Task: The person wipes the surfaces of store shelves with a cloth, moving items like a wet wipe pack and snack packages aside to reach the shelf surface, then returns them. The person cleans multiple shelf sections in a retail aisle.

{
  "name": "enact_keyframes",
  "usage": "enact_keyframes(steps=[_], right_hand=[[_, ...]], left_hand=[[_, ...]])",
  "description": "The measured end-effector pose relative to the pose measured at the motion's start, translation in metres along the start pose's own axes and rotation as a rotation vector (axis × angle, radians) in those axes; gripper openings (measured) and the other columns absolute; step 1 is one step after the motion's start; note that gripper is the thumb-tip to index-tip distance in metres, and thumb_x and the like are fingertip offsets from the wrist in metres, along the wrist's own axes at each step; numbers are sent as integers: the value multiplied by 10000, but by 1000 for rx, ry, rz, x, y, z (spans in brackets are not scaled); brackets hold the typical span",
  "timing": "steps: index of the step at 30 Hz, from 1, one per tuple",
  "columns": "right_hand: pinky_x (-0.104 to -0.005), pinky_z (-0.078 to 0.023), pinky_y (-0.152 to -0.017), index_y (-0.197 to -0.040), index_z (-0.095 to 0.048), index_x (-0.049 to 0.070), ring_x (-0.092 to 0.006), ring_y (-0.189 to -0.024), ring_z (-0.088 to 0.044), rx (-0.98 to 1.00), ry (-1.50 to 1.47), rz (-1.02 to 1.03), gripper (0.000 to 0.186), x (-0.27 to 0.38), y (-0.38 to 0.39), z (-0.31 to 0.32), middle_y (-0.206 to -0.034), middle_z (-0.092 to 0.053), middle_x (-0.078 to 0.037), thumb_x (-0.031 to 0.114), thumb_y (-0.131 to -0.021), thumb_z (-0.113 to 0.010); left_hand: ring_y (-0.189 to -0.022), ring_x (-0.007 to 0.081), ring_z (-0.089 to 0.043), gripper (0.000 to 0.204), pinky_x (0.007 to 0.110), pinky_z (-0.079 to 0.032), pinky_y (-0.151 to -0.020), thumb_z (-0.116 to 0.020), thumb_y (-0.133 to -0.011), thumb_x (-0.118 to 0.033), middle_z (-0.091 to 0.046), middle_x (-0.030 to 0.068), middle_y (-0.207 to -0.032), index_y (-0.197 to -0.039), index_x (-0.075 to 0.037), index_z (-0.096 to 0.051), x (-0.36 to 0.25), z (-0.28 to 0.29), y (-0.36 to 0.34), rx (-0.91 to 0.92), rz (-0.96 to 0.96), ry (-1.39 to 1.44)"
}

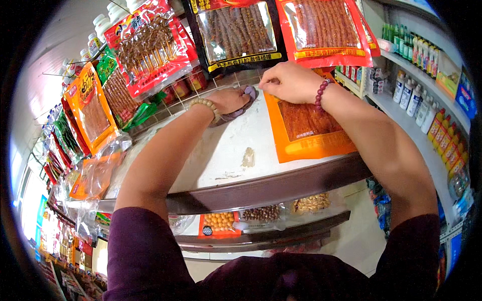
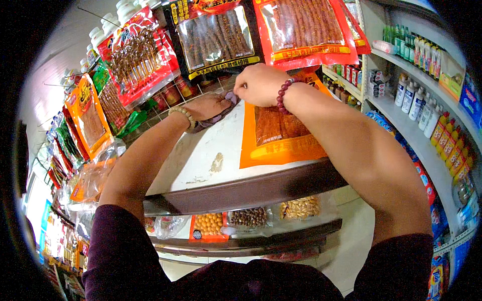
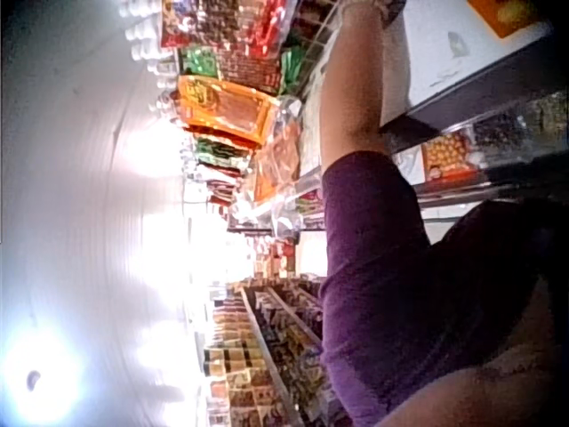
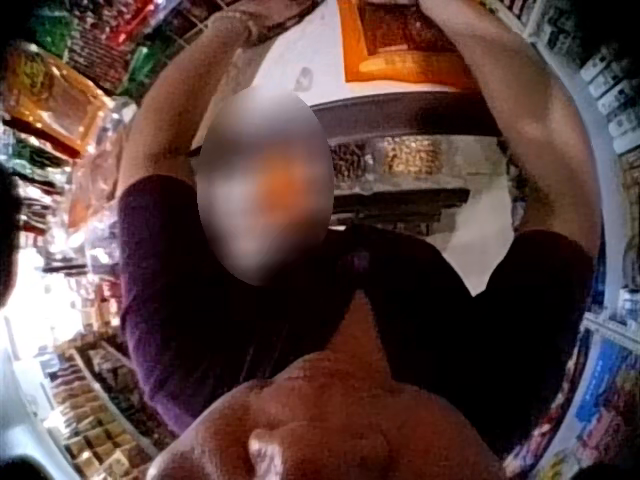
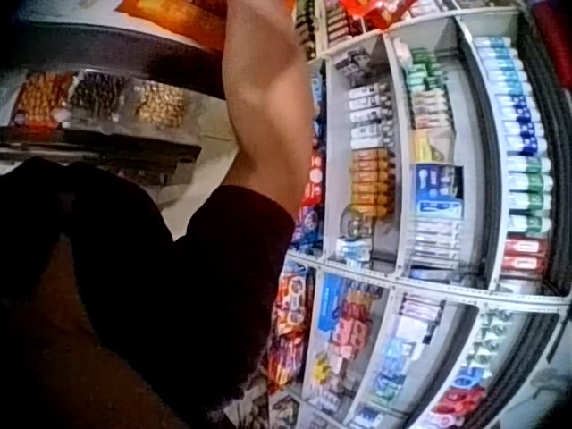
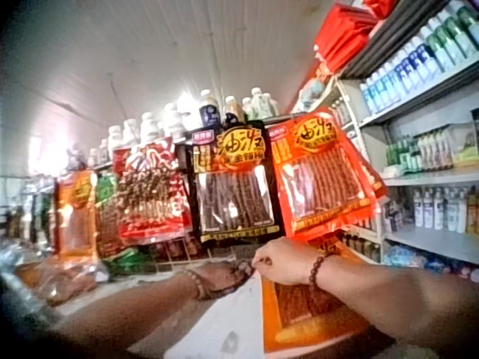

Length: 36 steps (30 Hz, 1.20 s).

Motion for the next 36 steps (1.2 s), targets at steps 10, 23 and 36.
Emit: enact_keyframes(steps=[10,23,36], right_hand=[[-356,-499,-797,-996,-681,47,-278,-904,-642,20,-10,-24,267,-2,4,5,-950,-679,-145,246,-868,-558],[-372,-502,-771,-983,-680,50,-299,-857,-646,88,-42,7,242,38,5,-11,-910,-678,-163,215,-858,-554],[-405,-498,-797,-936,-701,81,-325,-903,-633,42,-28,-11,253,-2,5,-9,-934,-671,-161,248,-833,-541]], left_hand=[[-994,329,-573,512,396,-437,-873,-386,-940,-338,-579,174,-1103,-1413,-147,-343,4,6,135,90,-316,131],[-1081,389,-554,551,415,-426,-939,-335,-944,-453,-565,230,-1188,-1359,-93,-382,27,-2,32,24,-34,29],[-1064,421,-533,481,450,-399,-951,-276,-954,-411,-571,259,-1130,-1210,-55,-473,55,-3,94,-18,18,-33]])
Point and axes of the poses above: each hand's wrist, its own y-axis away from the middle knuckle, its own z-axis out of the back of the hand, x = y × z, the point moved 8 cm from there along -y, towards the middle knuckle
